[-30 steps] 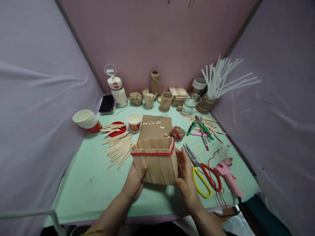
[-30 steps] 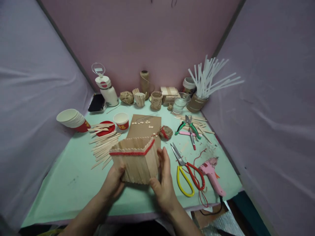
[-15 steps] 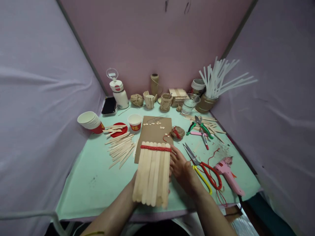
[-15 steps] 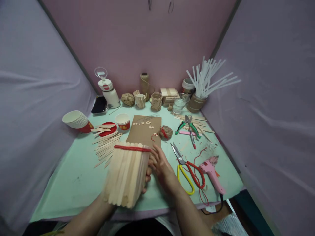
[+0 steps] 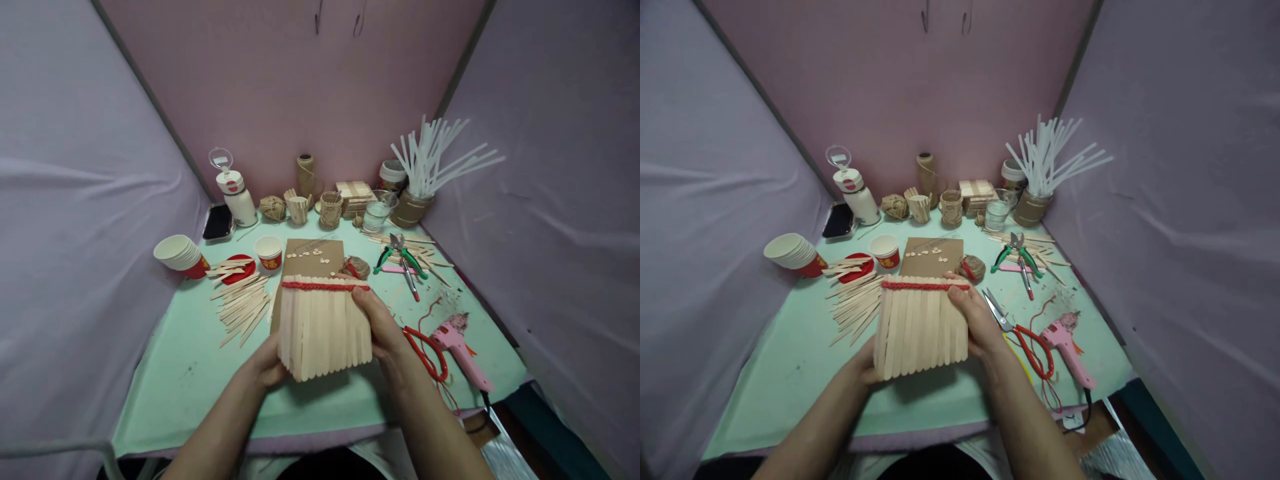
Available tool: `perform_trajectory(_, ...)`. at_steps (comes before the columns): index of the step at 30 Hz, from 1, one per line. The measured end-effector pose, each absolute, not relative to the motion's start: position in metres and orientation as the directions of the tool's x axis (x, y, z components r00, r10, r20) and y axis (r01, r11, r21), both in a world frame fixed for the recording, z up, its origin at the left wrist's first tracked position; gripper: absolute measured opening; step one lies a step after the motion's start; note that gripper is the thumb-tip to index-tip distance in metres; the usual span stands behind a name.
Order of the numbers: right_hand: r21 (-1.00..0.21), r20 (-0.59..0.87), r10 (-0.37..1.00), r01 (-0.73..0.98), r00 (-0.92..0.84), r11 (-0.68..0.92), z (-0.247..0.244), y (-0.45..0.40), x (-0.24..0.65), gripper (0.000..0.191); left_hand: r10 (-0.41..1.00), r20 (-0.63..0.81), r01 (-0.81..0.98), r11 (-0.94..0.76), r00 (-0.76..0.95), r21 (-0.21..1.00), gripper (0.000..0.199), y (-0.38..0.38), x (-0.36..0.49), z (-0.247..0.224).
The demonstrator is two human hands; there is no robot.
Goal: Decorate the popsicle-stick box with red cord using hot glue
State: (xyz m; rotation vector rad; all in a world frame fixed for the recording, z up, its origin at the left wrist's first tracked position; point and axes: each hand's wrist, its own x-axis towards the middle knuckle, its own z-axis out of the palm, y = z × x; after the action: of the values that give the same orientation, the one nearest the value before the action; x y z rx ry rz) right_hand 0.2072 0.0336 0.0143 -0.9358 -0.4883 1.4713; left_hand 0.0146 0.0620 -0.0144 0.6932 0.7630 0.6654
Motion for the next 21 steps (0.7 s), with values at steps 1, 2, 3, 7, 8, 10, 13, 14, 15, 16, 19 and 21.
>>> perform_trajectory(1, -0.792, -0.255, 0.959, -0.596, 0.125, -0.133, 0.015, 0.038, 0.21, 0.061, 0.754, -0.366, -0.3, 0.583, 0.546, 0.755, 0.057, 0.069, 0.008, -0.014)
perform_trajectory(2, -0.811, -0.261, 0.954, -0.569, 0.145, -0.135, 0.016, 0.043, 0.212, 0.061, 0.747, -0.342, -0.315, 0.583, 0.57, 0.749, 0.061, 0.077, 0.002, -0.012)
perform_trajectory(3, -0.828, -0.269, 0.95, -0.543, 0.16, -0.143, 0.016, 0.047, 0.213, 0.061, 0.754, -0.303, -0.337, 0.564, 0.583, 0.754, 0.066, 0.084, -0.003, -0.008)
perform_trajectory(7, -0.87, -0.287, 0.941, -0.459, 0.177, -0.179, 0.012, 0.061, 0.203, 0.063, 0.854, -0.162, -0.369, 0.375, 0.495, 0.85, 0.079, 0.106, -0.006, 0.011)
perform_trajectory(8, -0.878, -0.286, 0.94, -0.444, 0.186, -0.179, 0.01, 0.064, 0.2, 0.064, 0.866, -0.176, -0.342, 0.361, 0.468, 0.868, 0.078, 0.109, -0.002, 0.014)
perform_trajectory(10, -0.892, -0.277, 0.936, -0.419, 0.217, -0.167, 0.006, 0.071, 0.194, 0.064, 0.9, -0.204, -0.296, 0.33, 0.385, 0.896, 0.071, 0.115, 0.009, 0.017)
perform_trajectory(13, -0.907, -0.256, 0.929, -0.399, 0.265, -0.136, 0.0, 0.08, 0.192, 0.059, 0.937, -0.2, -0.282, 0.282, 0.288, 0.917, 0.064, 0.125, 0.024, 0.013)
perform_trajectory(14, -0.909, -0.252, 0.927, -0.396, 0.277, -0.129, -0.002, 0.082, 0.193, 0.057, 0.94, -0.19, -0.299, 0.275, 0.283, 0.914, 0.061, 0.128, 0.027, 0.01)
perform_trajectory(15, -0.911, -0.249, 0.925, -0.393, 0.287, -0.123, -0.003, 0.085, 0.194, 0.055, 0.94, -0.18, -0.323, 0.273, 0.29, 0.906, 0.058, 0.131, 0.029, 0.007)
perform_trajectory(16, -0.913, -0.248, 0.922, -0.39, 0.297, -0.12, -0.005, 0.087, 0.194, 0.053, 0.939, -0.171, -0.347, 0.275, 0.3, 0.897, 0.056, 0.133, 0.031, 0.004)
perform_trajectory(19, -0.917, -0.25, 0.916, -0.38, 0.315, -0.12, -0.011, 0.09, 0.194, 0.05, 0.933, -0.173, -0.385, 0.293, 0.317, 0.875, 0.05, 0.138, 0.032, -0.004)
perform_trajectory(21, -0.917, -0.26, 0.911, -0.378, 0.319, -0.129, -0.014, 0.091, 0.193, 0.05, 0.932, -0.189, -0.386, 0.305, 0.31, 0.871, 0.05, 0.139, 0.031, -0.008)
